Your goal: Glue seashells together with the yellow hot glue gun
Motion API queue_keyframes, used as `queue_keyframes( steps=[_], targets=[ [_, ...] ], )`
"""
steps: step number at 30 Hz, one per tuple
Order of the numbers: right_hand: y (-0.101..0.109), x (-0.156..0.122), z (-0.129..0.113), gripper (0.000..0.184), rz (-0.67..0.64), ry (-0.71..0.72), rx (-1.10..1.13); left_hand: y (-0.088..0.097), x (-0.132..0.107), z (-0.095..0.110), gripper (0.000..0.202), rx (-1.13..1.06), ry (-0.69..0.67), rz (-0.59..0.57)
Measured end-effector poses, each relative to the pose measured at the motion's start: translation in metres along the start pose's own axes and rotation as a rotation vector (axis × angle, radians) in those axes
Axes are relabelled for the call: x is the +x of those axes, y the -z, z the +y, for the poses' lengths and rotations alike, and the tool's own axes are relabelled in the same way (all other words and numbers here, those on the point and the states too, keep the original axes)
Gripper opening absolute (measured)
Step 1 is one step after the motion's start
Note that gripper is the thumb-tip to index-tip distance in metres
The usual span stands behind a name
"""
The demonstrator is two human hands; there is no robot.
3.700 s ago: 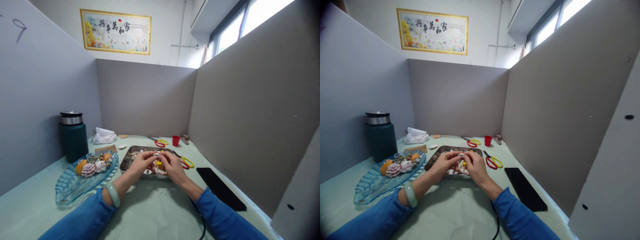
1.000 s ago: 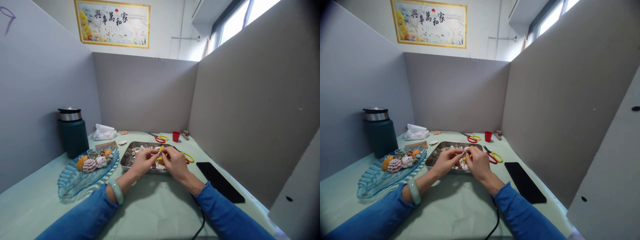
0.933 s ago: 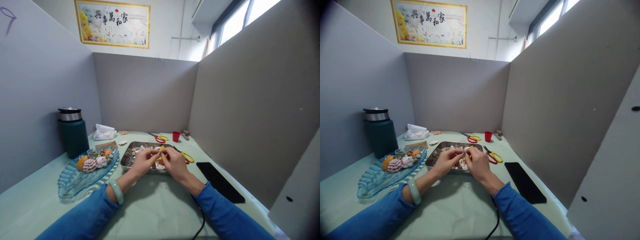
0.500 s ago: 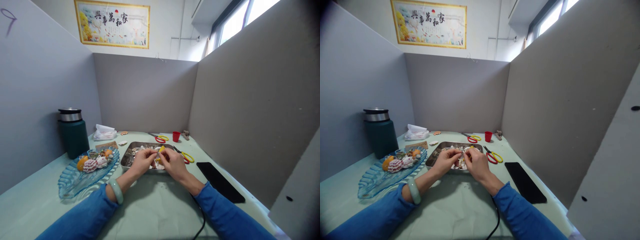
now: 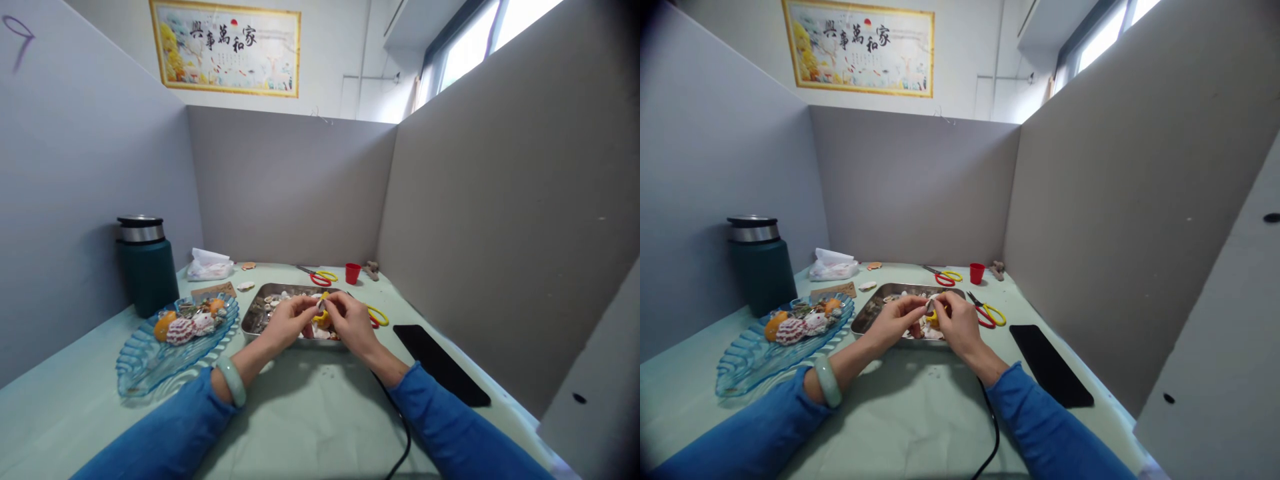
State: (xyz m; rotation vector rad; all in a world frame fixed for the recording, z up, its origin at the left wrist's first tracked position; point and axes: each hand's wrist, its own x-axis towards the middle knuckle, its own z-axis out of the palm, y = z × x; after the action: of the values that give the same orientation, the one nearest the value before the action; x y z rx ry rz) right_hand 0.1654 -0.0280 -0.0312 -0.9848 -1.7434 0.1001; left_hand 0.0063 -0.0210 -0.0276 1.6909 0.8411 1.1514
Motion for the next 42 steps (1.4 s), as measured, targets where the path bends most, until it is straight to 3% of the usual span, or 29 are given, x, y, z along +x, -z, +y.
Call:
queue_keyframes(
  steps=[7, 11, 19, 28, 36, 42],
  targets=[
    [0.003, 0.0, -0.002, 0.016, 0.004, 0.107, 0.002, 0.001, 0.002, 0.0, 0.037, -0.062, -0.018, 0.062],
    [0.006, 0.002, -0.004, 0.017, 0.035, 0.096, 0.034, 0.001, 0.002, -0.001, 0.038, -0.044, -0.024, 0.128],
    [0.004, -0.002, -0.007, 0.015, -0.025, 0.103, 0.026, 0.002, 0.002, -0.005, 0.038, -0.013, -0.039, 0.149],
    [0.004, 0.002, -0.003, 0.015, -0.004, 0.087, 0.032, 0.001, -0.001, 0.002, 0.038, 0.046, -0.048, 0.087],
    [0.005, 0.002, -0.003, 0.017, -0.032, 0.104, 0.104, 0.001, -0.002, 0.01, 0.03, -0.135, 0.025, 0.021],
    [0.004, 0.0, -0.005, 0.018, -0.028, 0.039, 0.096, 0.003, -0.002, 0.012, 0.03, -0.211, 0.052, 0.054]
  ],
)
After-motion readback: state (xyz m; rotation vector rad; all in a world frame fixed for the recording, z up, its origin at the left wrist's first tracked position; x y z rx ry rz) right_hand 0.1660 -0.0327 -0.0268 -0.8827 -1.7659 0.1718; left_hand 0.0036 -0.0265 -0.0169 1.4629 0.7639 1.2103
